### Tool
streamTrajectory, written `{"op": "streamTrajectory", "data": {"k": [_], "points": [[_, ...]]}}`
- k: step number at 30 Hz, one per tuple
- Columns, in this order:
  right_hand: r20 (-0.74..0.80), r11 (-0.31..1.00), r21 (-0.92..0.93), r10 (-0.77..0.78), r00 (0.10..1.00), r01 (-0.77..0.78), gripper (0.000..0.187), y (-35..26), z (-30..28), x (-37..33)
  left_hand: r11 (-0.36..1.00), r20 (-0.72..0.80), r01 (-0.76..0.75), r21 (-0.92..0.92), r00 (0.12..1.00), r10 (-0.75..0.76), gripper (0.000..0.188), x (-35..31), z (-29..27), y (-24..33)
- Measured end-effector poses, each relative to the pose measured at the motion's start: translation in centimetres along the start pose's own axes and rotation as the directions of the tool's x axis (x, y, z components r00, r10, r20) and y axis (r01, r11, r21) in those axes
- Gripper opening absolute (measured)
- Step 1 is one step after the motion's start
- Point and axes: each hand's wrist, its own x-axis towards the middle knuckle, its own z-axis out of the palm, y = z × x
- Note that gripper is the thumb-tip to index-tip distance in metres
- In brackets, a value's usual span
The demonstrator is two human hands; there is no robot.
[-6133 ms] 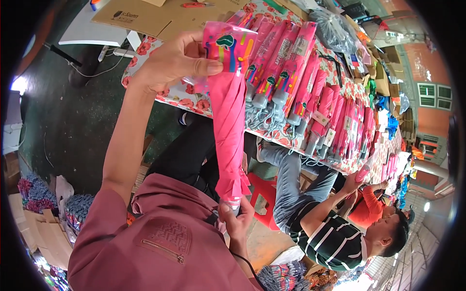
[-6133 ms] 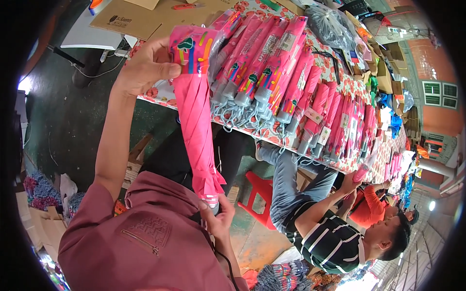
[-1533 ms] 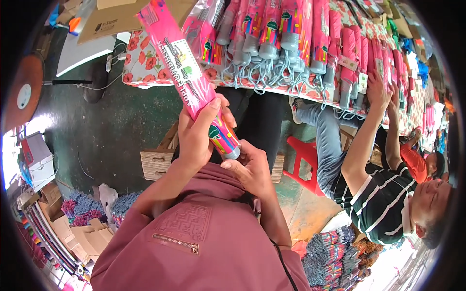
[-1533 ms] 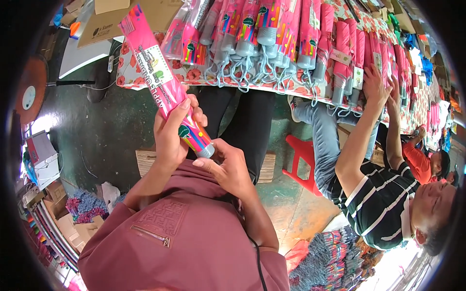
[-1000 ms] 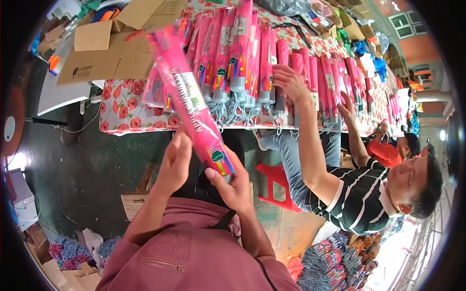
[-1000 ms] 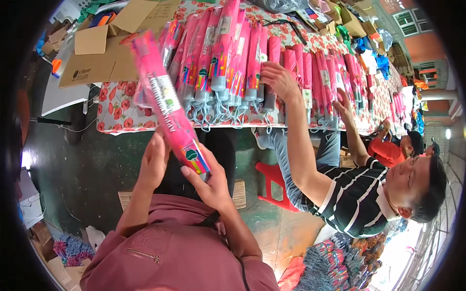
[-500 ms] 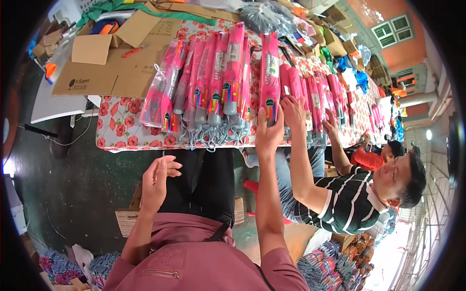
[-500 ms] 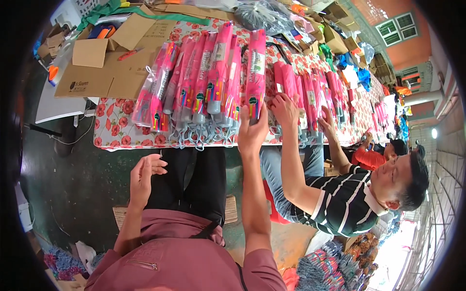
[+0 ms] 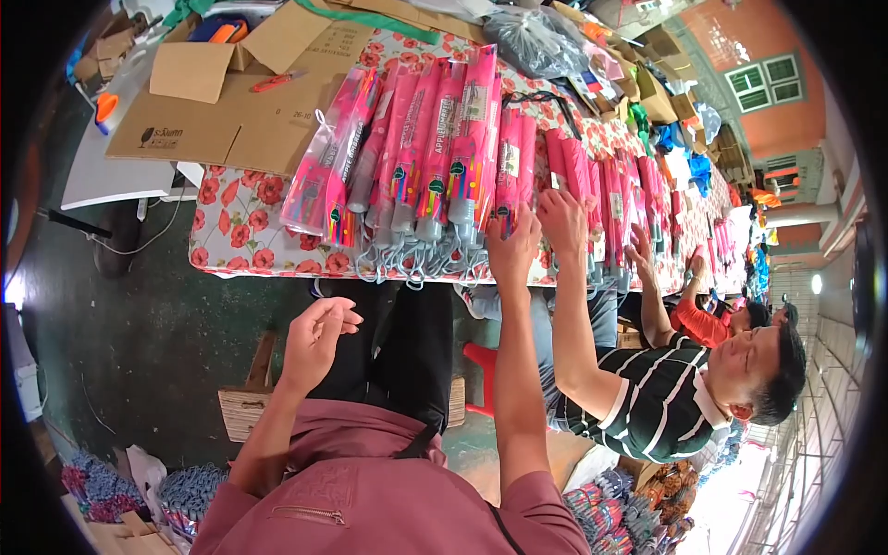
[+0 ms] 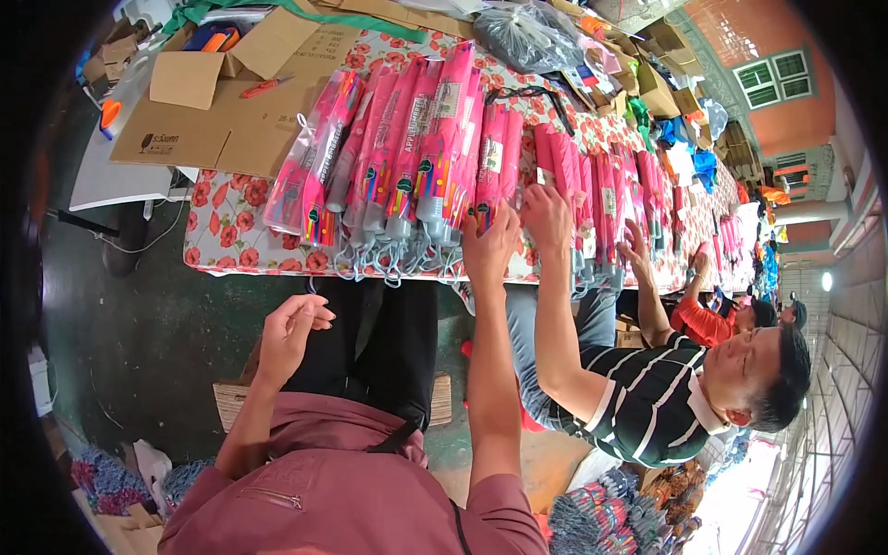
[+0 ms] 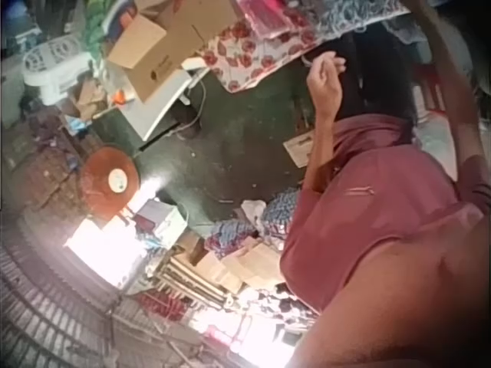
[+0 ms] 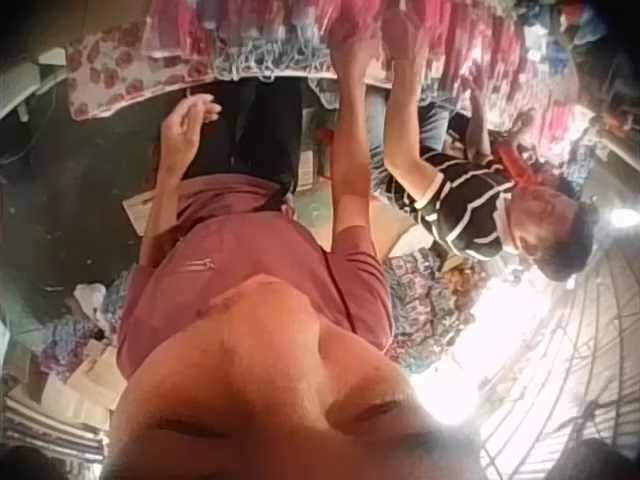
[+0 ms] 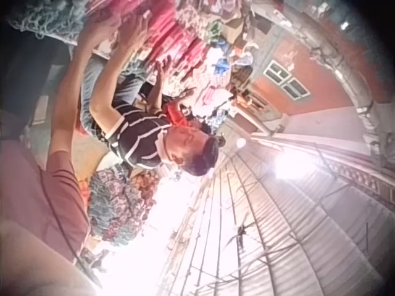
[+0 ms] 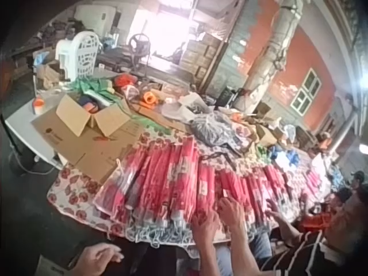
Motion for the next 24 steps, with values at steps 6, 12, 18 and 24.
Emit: {"op": "streamTrajectory", "data": {"k": [6, 12, 18, 24], "points": [[-0.041, 0.966, 0.259, 0.004, 0.999, 0.006, 0.041, -5.7, -3.0, -5.7, 0.971, -0.176, -0.145, 0.190, 0.968, 0.179, 0.019, 1.9, -2.5, 1.2], [0.068, 0.905, 0.410, 0.096, 0.993, -0.115, 0.026, -8.9, -4.2, -15.1, 0.863, -0.331, -0.233, 0.449, 0.853, 0.403, 0.016, 8.0, -5.8, 3.2], [0.747, 0.384, 0.591, 0.073, 0.661, -0.710, 0.019, -13.2, -8.0, -16.1, 0.700, -0.271, -0.109, 0.706, 0.871, 0.409, 0.026, 13.9, -8.2, 2.0], [0.596, -0.051, 0.775, -0.272, 0.756, -0.630, 0.052, -19.3, -13.5, -10.4, 0.586, -0.212, -0.016, 0.810, 0.924, 0.318, 0.043, 15.2, -6.8, 2.3]]}}
